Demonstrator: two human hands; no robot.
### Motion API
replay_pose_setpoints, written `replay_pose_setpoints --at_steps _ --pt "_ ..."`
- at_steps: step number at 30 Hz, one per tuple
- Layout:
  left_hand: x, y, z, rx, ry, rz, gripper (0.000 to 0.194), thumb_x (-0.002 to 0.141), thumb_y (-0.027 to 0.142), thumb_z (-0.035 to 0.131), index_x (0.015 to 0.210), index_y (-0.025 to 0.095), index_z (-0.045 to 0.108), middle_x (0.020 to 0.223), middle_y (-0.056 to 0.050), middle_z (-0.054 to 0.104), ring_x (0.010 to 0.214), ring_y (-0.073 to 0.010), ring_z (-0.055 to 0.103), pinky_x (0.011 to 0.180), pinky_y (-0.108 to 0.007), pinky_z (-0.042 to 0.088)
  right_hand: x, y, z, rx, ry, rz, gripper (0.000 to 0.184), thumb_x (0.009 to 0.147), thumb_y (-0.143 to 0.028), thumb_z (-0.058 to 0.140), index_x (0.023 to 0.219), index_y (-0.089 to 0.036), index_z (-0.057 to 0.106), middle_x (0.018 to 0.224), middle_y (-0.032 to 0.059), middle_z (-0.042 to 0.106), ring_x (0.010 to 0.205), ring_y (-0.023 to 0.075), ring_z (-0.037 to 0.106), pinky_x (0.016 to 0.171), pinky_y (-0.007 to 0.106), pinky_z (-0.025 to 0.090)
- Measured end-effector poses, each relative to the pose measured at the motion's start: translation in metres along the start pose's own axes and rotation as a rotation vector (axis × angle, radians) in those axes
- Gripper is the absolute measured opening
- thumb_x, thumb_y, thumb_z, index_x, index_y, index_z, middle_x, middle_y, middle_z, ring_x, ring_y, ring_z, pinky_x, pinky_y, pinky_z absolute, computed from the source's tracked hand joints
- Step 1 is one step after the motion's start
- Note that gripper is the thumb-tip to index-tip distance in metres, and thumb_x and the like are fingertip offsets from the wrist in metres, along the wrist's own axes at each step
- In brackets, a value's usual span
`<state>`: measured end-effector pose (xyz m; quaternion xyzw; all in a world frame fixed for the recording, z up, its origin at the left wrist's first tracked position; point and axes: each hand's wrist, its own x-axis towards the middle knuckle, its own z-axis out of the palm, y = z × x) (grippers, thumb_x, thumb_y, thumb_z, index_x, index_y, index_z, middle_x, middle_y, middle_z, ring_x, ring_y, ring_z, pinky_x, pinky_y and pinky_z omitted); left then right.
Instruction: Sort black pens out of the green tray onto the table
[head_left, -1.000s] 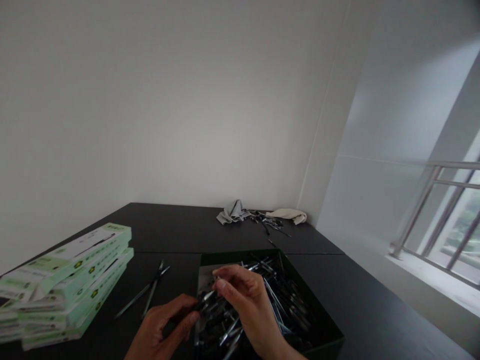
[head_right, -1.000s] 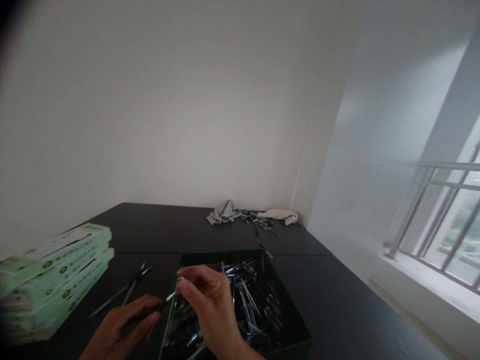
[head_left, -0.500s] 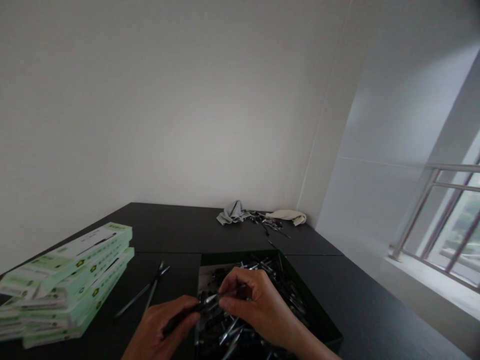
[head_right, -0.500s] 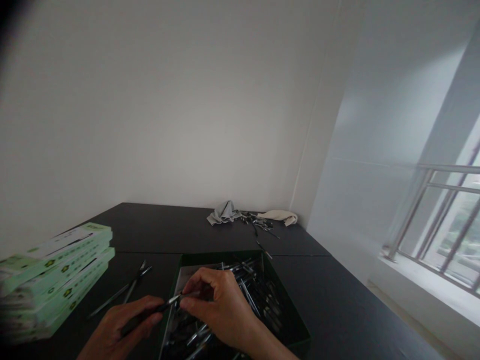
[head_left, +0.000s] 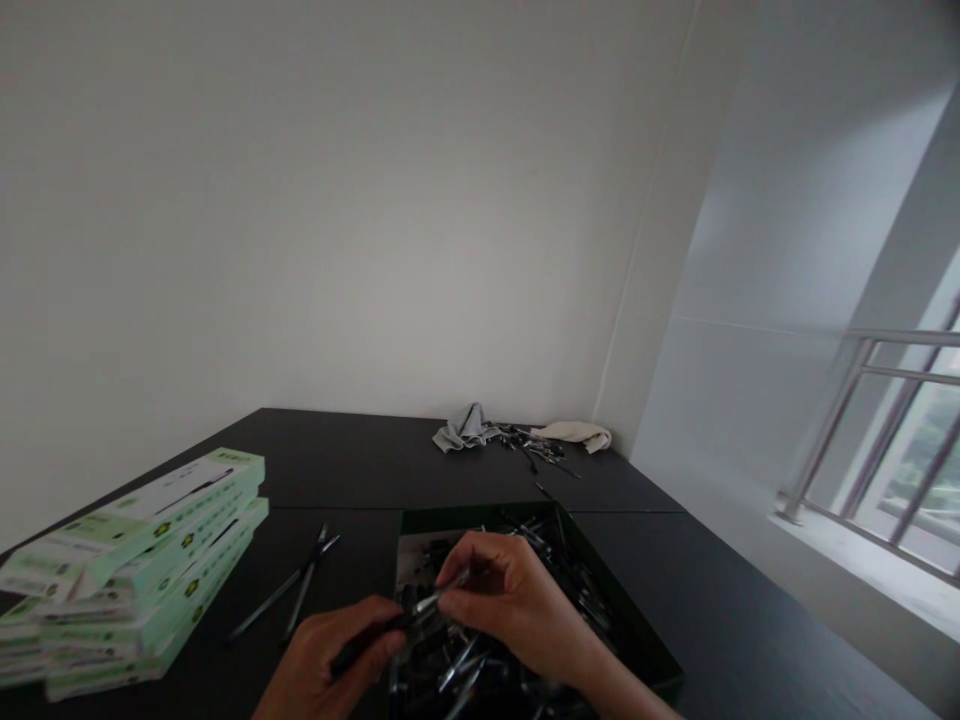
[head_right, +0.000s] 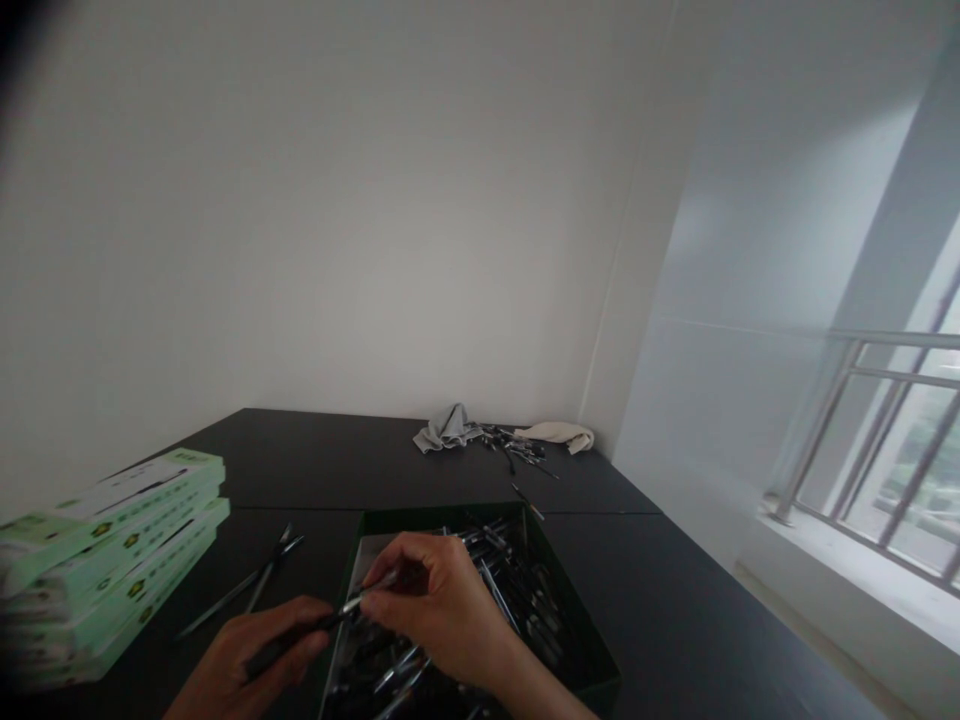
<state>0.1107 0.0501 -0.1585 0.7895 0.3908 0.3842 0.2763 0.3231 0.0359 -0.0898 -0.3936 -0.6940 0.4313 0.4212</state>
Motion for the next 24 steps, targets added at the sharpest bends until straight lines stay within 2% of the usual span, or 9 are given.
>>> replay_pose_setpoints --at_steps 3,8,12,17,20,24 --pt "0.001 0.0 0.0 -0.008 0.001 0.006 0.027 0.088 0.044 0.052 0.079 0.025 0.069 0.07 0.001 0.069 0.064 -0.0154 0.064 0.06 -0.017 0.046 0.001 0.003 0.0 0.032 0.015 -0.016 0.012 0.073 -0.023 0.071 0.078 -0.013 0.066 0.068 -0.0023 0.056 0.06 0.0085 0.047 0.054 0.019 0.035" --pt "0.001 -0.001 0.002 0.001 -0.033 0.044 0.022 0.088 0.041 0.055 0.085 0.026 0.07 0.076 0.001 0.073 0.07 -0.0161 0.067 0.064 -0.017 0.047 0.0 0.007 0.006 -0.039 -0.066 0.053 0.012 0.072 -0.022 0.071 0.079 -0.013 0.068 0.065 -0.0032 0.056 0.057 0.0079 0.047 0.052 0.019 0.034" --pt "0.001 -0.001 0.003 0.026 -0.045 0.083 0.021 0.089 0.039 0.053 0.085 0.026 0.069 0.074 0.001 0.072 0.067 -0.0145 0.067 0.062 -0.016 0.046 0.003 0.01 0.012 -0.155 -0.041 0.046 0.01 0.072 -0.023 0.071 0.076 -0.014 0.069 0.061 -0.0042 0.056 0.055 0.0078 0.046 0.05 0.018 0.032" --pt "-0.001 -0.004 0.006 -0.002 -0.035 0.082 0.02 0.091 0.036 0.051 0.085 0.027 0.068 0.078 0.001 0.072 0.072 -0.0157 0.068 0.066 -0.017 0.045 0.006 0.02 0.017 -0.11 -0.002 0.033 0.009 0.072 -0.022 0.07 0.076 -0.014 0.068 0.063 -0.0032 0.059 0.058 0.009 0.052 0.052 0.019 0.035" --pt "0.0 -0.005 0.009 -0.118 -0.058 0.025 0.021 0.088 0.039 0.054 0.082 0.025 0.069 0.071 0.001 0.068 0.066 -0.015 0.062 0.062 -0.018 0.042 0.006 0.027 0.019 -0.029 0.002 0.063 0.011 0.07 -0.021 0.071 0.075 -0.013 0.066 0.064 -0.0022 0.06 0.058 0.0096 0.054 0.052 0.019 0.037" --pt "0.005 -0.007 0.013 -0.419 -0.128 -0.166 0.045 0.084 0.058 0.051 0.069 0.018 0.067 0.05 0.005 0.044 0.049 -0.0107 0.041 0.05 -0.02 0.033 0.013 0.024 0.016 0.135 -0.127 0.098 0.023 0.072 -0.032 0.072 0.082 -0.013 0.063 0.067 0.0001 0.064 0.061 0.0119 0.059 0.058 0.022 0.043"
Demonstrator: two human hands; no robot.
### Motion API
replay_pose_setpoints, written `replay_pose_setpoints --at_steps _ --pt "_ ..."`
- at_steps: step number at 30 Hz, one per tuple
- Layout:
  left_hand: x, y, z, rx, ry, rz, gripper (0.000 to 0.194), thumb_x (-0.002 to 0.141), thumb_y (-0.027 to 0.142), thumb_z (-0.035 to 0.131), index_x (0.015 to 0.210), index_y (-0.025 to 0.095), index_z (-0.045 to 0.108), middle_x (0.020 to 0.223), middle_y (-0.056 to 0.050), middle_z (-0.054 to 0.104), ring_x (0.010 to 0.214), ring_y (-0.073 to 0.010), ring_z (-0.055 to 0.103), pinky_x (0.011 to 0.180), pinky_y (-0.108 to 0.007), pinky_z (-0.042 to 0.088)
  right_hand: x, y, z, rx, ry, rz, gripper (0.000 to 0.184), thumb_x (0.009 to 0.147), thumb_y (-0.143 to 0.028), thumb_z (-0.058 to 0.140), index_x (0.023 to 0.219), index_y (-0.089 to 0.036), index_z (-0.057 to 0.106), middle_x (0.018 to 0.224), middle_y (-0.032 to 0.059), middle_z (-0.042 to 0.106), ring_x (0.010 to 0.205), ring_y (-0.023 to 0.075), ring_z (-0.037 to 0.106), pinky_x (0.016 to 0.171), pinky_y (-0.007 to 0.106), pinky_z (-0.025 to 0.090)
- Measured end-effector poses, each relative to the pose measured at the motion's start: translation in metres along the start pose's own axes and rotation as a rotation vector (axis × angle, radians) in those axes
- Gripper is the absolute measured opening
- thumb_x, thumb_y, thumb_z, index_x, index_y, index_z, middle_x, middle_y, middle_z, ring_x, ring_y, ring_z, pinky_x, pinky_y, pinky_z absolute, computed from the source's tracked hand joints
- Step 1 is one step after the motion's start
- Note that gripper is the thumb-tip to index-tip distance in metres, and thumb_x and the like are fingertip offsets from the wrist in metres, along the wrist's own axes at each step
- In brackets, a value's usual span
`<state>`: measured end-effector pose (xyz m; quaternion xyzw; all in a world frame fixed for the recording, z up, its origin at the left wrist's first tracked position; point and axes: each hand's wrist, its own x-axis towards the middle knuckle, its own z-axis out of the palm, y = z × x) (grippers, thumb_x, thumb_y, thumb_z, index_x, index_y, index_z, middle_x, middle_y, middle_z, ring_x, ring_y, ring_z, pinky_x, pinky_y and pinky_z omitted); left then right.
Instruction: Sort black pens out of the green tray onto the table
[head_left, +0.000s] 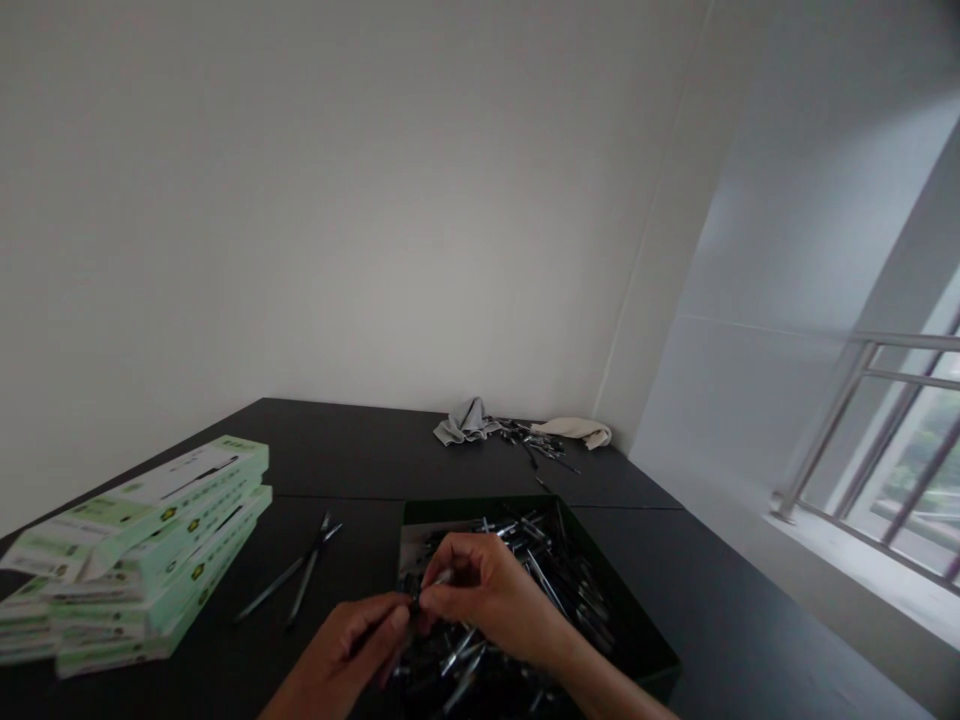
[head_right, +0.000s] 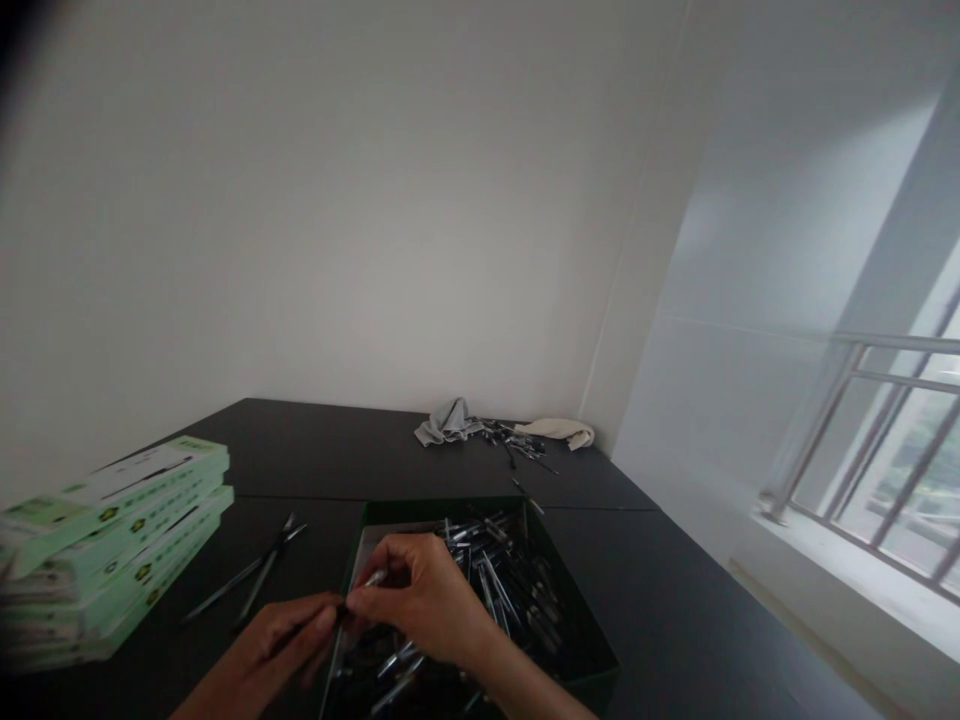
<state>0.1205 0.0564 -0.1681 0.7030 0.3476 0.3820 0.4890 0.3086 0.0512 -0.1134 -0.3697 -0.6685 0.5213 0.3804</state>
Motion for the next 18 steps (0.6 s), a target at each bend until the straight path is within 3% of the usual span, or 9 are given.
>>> replay_pose_setpoints --at_steps 3,7,9,13,18 --pt "0.002 0.004 -0.004 -0.084 0.078 -0.058 0.053 0.083 0.065 0.046 0.071 0.017 0.066 0.049 0.007 0.036 0.047 -0.0101 0.034 0.048 -0.021 0.031 0.008 -0.012 -0.014 -0.097 -0.082 -0.039 0.034 0.075 -0.038 0.072 0.096 -0.014 0.061 0.075 0.0009 0.066 0.068 0.0126 0.061 0.063 0.022 0.045" --pt "0.002 0.015 -0.014 -0.159 0.262 -0.079 0.047 0.079 0.063 0.054 0.084 0.018 0.068 0.055 0.006 0.043 0.054 -0.0115 0.043 0.053 -0.022 0.034 0.025 -0.019 -0.044 -0.782 -0.188 -0.044 0.027 0.088 -0.033 0.055 0.107 -0.015 0.062 0.088 0.0048 0.069 0.078 0.0144 0.064 0.067 0.022 0.047" --pt "0.001 0.017 -0.018 -0.234 0.357 -0.078 0.045 0.073 0.06 0.064 0.087 0.018 0.069 0.057 0.006 0.048 0.056 -0.0118 0.047 0.054 -0.022 0.036 0.036 -0.01 -0.054 -0.994 -0.26 -0.019 0.025 0.087 -0.026 0.054 0.107 -0.013 0.064 0.094 0.0089 0.07 0.085 0.0193 0.065 0.074 0.028 0.049" --pt "0.003 0.01 -0.02 -0.345 0.411 -0.071 0.039 0.071 0.052 0.072 0.091 0.019 0.07 0.06 0.006 0.055 0.055 -0.0102 0.048 0.055 -0.022 0.039 0.052 0.025 -0.05 -1.145 -0.406 -0.012 0.038 0.082 -0.022 0.059 0.118 -0.008 0.061 0.116 0.0212 0.063 0.11 0.0331 0.057 0.091 0.044 0.045" --pt "0.004 0.008 -0.022 -0.399 0.437 -0.072 0.037 0.072 0.05 0.073 0.093 0.019 0.07 0.062 0.006 0.058 0.055 -0.0094 0.048 0.054 -0.022 0.039 0.048 0.05 -0.041 -1.215 -0.536 -0.028 0.048 0.087 -0.034 0.054 0.133 -0.023 0.05 0.137 0.0175 0.049 0.128 0.0356 0.042 0.101 0.06 0.031"
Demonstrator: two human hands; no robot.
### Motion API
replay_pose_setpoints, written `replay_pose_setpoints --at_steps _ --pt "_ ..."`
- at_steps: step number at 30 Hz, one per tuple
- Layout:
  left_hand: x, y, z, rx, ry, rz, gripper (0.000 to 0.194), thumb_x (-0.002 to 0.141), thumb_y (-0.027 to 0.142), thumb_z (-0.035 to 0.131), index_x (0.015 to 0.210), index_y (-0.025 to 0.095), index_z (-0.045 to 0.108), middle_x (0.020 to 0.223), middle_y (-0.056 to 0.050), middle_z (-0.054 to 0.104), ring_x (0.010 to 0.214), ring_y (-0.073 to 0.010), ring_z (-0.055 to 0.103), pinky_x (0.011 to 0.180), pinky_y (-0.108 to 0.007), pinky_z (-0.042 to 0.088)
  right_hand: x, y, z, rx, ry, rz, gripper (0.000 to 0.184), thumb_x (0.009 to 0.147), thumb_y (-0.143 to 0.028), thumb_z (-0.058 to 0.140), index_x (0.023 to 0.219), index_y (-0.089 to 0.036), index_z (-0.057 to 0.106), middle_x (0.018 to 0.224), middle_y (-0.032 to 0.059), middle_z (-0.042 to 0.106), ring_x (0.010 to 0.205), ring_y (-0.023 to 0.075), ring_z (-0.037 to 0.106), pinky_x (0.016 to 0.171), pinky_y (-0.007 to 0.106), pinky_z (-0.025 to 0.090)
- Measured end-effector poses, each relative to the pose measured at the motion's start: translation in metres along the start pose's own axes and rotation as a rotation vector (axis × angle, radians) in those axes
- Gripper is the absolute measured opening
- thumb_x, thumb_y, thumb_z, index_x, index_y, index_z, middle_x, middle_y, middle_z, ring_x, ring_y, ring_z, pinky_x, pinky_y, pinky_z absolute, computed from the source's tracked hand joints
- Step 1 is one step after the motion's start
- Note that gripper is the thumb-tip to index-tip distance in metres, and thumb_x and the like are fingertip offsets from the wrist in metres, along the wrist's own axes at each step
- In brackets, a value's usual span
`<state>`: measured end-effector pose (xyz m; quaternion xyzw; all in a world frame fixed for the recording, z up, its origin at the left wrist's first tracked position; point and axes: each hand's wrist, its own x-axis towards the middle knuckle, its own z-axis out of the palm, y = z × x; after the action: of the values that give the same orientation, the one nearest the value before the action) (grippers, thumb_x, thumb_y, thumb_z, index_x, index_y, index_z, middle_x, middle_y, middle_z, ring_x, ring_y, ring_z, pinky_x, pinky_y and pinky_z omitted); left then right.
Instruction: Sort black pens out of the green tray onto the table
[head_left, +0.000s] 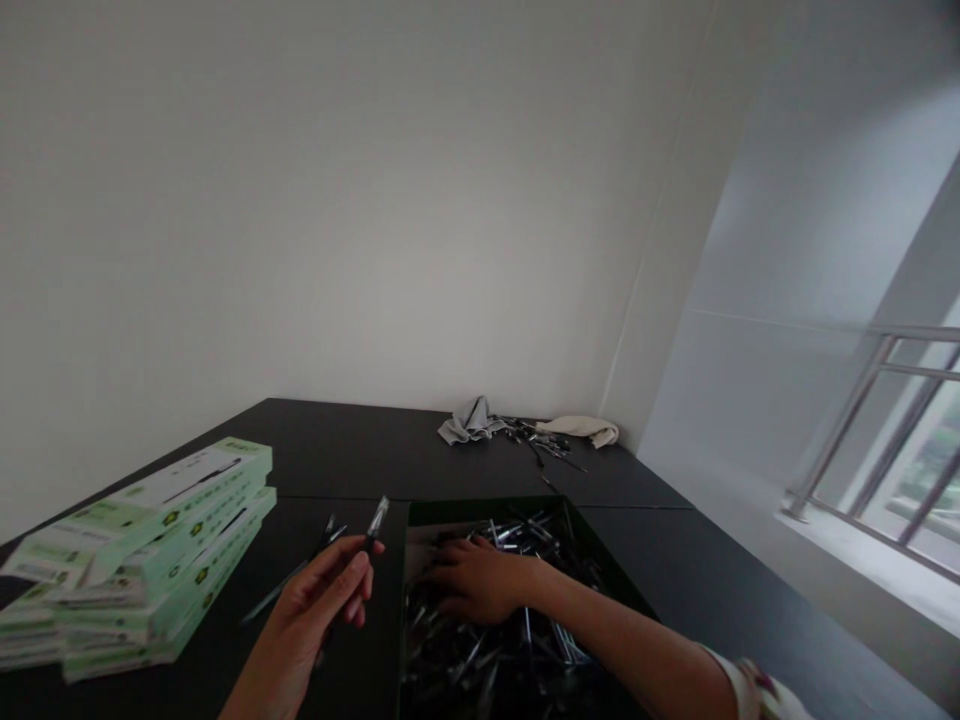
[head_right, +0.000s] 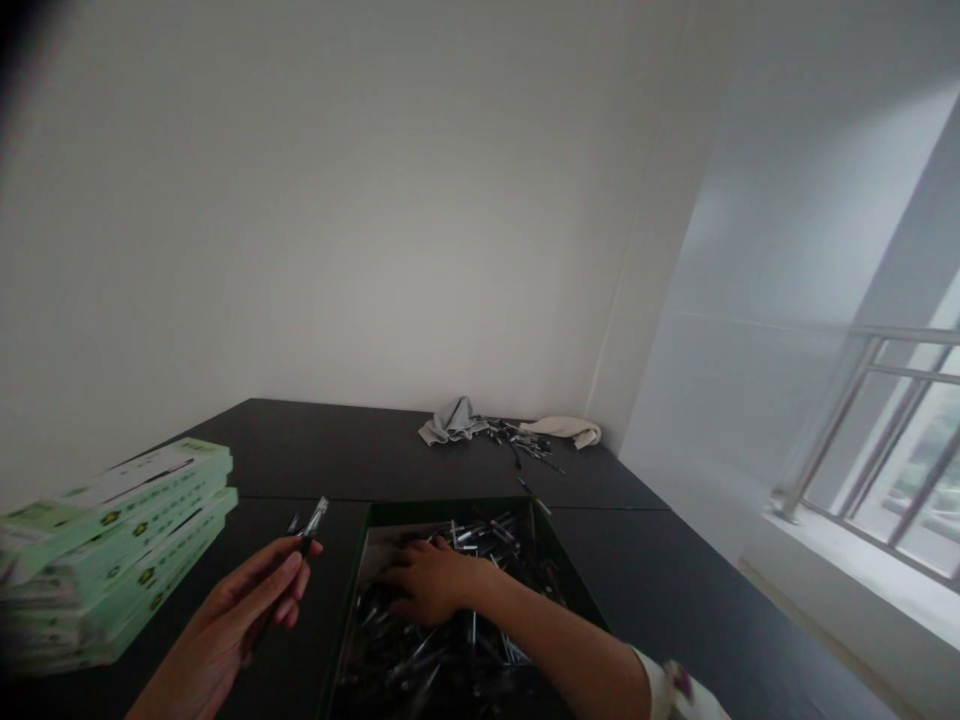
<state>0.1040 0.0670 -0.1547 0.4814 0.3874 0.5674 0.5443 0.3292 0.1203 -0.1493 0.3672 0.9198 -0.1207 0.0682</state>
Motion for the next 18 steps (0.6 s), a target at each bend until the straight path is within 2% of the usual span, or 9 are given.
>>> replay_pose_setpoints --at_steps 3,7,11,14,16,18 --pt "-0.001 0.006 0.0 -0.001 0.031 -0.017 0.041 0.069 0.052 0.074 0.092 0.019 0.07 0.06 0.006 0.057 0.055 -0.0098 0.048 0.054 -0.022 0.038 -0.015 0.006 -0.002 -0.03 -0.018 0.03 0.038 0.087 -0.033 0.055 0.124 -0.023 0.06 0.128 0.0165 0.057 0.126 0.0366 0.044 0.101 0.065 0.025" --pt "-0.001 0.01 0.0 0.013 0.101 -0.046 0.046 0.065 0.056 0.074 0.091 0.018 0.069 0.06 0.005 0.059 0.058 -0.0115 0.049 0.056 -0.022 0.039 -0.029 0.017 -0.013 -0.022 -0.052 0.037 0.03 0.09 -0.04 0.051 0.11 -0.026 0.068 0.13 0.0134 0.057 0.127 0.0321 0.045 0.101 0.055 0.031" --pt "0.0 0.011 0.0 0.007 0.146 -0.044 0.047 0.064 0.059 0.073 0.086 0.019 0.069 0.058 0.005 0.058 0.057 -0.0119 0.047 0.056 -0.022 0.039 -0.023 0.017 -0.024 -0.017 -0.013 0.037 0.028 0.091 -0.037 0.049 0.101 -0.023 0.071 0.125 0.0133 0.061 0.123 0.0309 0.05 0.1 0.056 0.032" --pt "0.001 0.011 0.001 0.009 0.156 -0.04 0.047 0.063 0.059 0.074 0.087 0.019 0.07 0.058 0.005 0.058 0.058 -0.0123 0.048 0.057 -0.022 0.04 -0.012 0.008 -0.024 -0.011 0.061 0.036 0.032 0.091 -0.032 0.048 0.118 -0.022 0.062 0.124 0.0127 0.061 0.117 0.029 0.054 0.101 0.057 0.031" --pt "0.002 0.011 0.001 0.008 0.169 -0.042 0.048 0.061 0.058 0.076 0.086 0.018 0.07 0.059 0.004 0.059 0.057 -0.0123 0.048 0.056 -0.022 0.041 -0.007 0.002 -0.019 -0.015 0.061 0.044 0.049 0.088 -0.037 0.053 0.133 -0.021 0.049 0.132 0.0162 0.055 0.123 0.0325 0.049 0.102 0.058 0.03" --pt "0.002 0.01 0.001 0.005 0.183 -0.04 0.048 0.059 0.058 0.077 0.085 0.018 0.071 0.06 0.004 0.06 0.056 -0.0121 0.047 0.055 -0.022 0.041 -0.006 -0.002 -0.012 -0.028 0.01 0.071 0.063 0.084 -0.044 0.057 0.139 -0.016 0.043 0.14 0.0227 0.045 0.13 0.0382 0.04 0.102 0.061 0.029"
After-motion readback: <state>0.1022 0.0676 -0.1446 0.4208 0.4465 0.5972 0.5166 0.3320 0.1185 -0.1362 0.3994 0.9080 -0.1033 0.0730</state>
